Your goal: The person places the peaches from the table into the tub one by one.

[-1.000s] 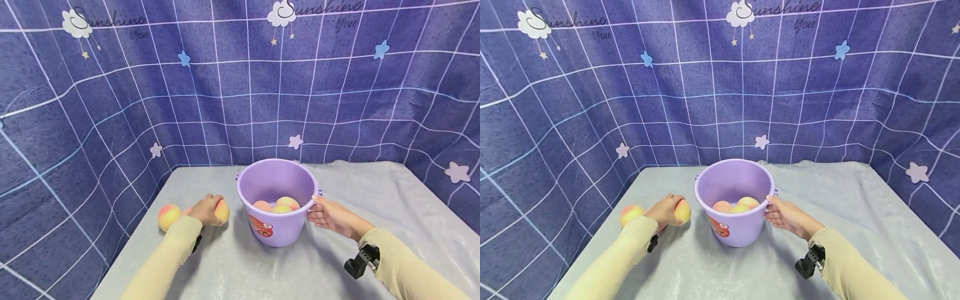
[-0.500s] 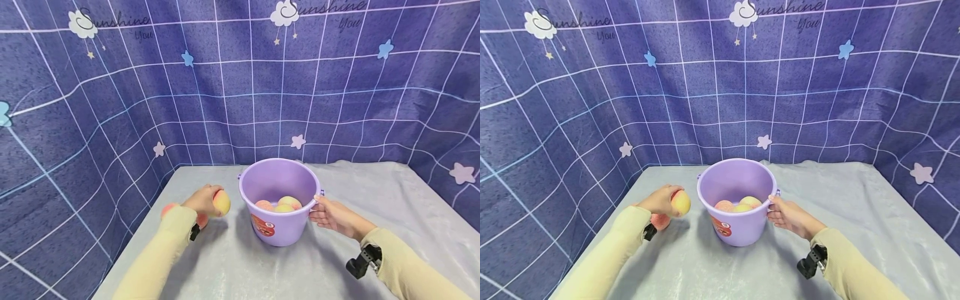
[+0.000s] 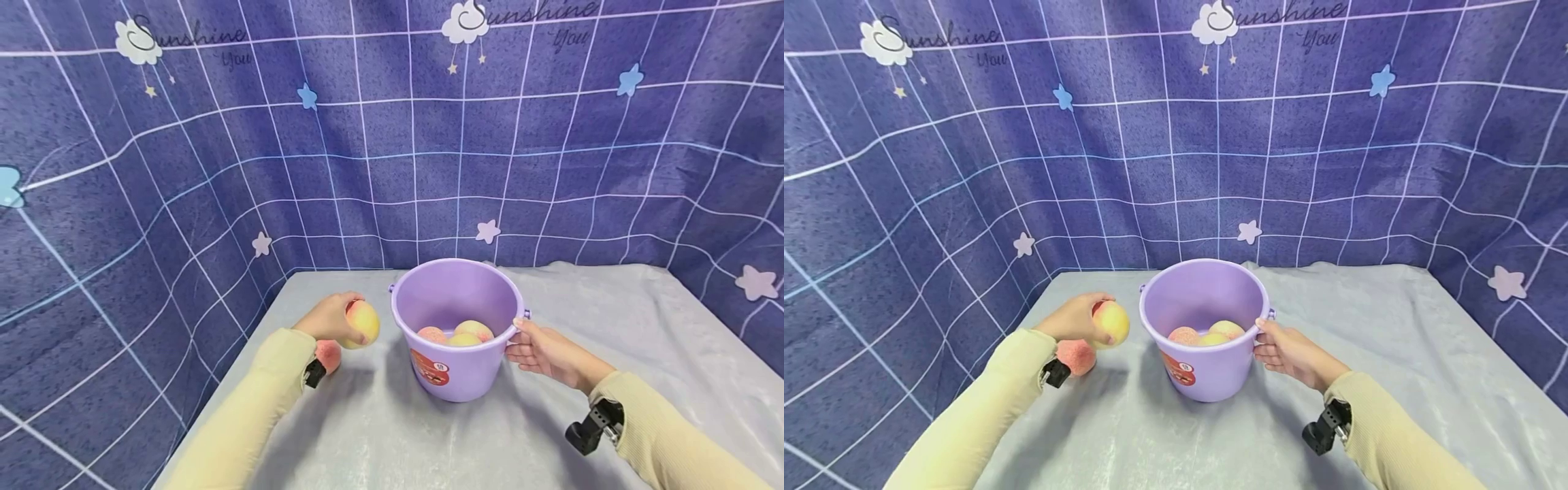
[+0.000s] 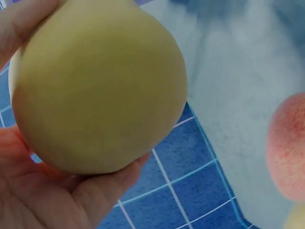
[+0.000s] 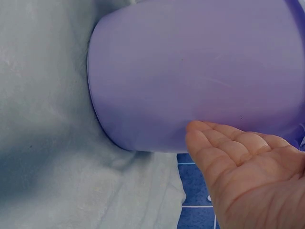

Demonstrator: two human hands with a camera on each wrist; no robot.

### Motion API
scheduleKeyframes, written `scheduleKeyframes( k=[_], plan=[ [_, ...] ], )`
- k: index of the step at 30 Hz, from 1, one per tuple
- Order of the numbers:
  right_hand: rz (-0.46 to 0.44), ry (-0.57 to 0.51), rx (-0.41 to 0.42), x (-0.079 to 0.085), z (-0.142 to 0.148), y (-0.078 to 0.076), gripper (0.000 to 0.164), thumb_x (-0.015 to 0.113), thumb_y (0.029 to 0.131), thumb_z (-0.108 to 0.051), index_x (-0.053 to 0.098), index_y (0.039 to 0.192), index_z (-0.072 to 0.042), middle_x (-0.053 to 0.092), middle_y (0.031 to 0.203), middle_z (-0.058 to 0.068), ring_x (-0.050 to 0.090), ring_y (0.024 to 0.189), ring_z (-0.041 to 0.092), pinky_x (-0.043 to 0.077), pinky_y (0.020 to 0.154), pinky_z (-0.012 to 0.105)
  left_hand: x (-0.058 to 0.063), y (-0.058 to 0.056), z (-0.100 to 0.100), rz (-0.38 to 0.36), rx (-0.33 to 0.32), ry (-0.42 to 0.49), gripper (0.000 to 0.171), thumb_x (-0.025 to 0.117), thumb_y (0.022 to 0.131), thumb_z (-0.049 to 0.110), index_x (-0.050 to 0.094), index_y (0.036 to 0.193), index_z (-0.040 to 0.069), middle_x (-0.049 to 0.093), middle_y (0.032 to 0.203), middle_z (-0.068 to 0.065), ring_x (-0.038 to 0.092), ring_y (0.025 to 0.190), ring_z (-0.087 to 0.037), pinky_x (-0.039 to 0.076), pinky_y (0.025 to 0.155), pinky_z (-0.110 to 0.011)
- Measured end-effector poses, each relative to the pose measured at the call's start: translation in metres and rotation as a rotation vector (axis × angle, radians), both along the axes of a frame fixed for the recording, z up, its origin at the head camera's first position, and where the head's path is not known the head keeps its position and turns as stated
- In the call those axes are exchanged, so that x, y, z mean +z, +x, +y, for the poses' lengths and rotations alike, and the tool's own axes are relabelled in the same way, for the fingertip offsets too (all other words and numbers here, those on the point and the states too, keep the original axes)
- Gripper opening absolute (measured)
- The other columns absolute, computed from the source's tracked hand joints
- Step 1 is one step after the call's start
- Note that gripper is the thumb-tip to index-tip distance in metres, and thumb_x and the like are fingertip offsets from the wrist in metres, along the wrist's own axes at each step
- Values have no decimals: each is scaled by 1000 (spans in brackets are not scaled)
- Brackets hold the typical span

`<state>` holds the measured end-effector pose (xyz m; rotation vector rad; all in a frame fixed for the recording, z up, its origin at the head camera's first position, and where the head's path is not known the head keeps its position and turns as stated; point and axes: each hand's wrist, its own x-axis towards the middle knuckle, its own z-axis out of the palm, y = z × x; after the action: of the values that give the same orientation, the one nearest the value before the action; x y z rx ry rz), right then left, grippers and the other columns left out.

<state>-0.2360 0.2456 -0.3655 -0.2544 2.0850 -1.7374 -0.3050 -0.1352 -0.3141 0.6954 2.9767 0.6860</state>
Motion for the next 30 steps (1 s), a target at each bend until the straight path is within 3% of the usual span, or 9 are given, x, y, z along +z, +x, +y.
scheduleKeyframes(
  k=[5, 9, 19, 30],
  plan=[
    [-2, 2, -9, 0, 3, 1, 77, 17, 103, -42, 20, 133, 29, 33, 135, 42, 35, 128, 51, 34, 103, 53, 19, 3, 7, -5, 57, 16, 73, 83, 61, 30, 58, 121, -1, 66, 100, -12, 59, 92, -27, 48, 84, -42],
    [-6, 3, -17, 0, 5, 3, 77, 18, 103, -42, 20, 133, 29, 34, 135, 42, 35, 128, 51, 34, 103, 53, 32, 7, 13, 9, 51, 7, 70, 82, 61, 32, 59, 119, 0, 66, 97, -10, 60, 88, -25, 49, 79, -40],
    [-15, -9, -24, -5, 5, 5, 77, 21, 103, -43, 22, 134, 28, 35, 136, 41, 36, 128, 50, 34, 103, 53, 47, 16, 23, 1, 45, 16, 67, 81, 62, 33, 61, 117, 2, 66, 96, -9, 59, 84, -23, 49, 73, -36],
    [-24, -23, -21, 0, 2, 0, 77, 22, 102, -43, 19, 135, 27, 31, 137, 42, 32, 130, 51, 30, 105, 55, 72, 25, 41, 35, 44, 36, 59, 79, 62, 34, 63, 112, 7, 66, 94, -6, 58, 84, -22, 47, 72, -35]
  ],
)
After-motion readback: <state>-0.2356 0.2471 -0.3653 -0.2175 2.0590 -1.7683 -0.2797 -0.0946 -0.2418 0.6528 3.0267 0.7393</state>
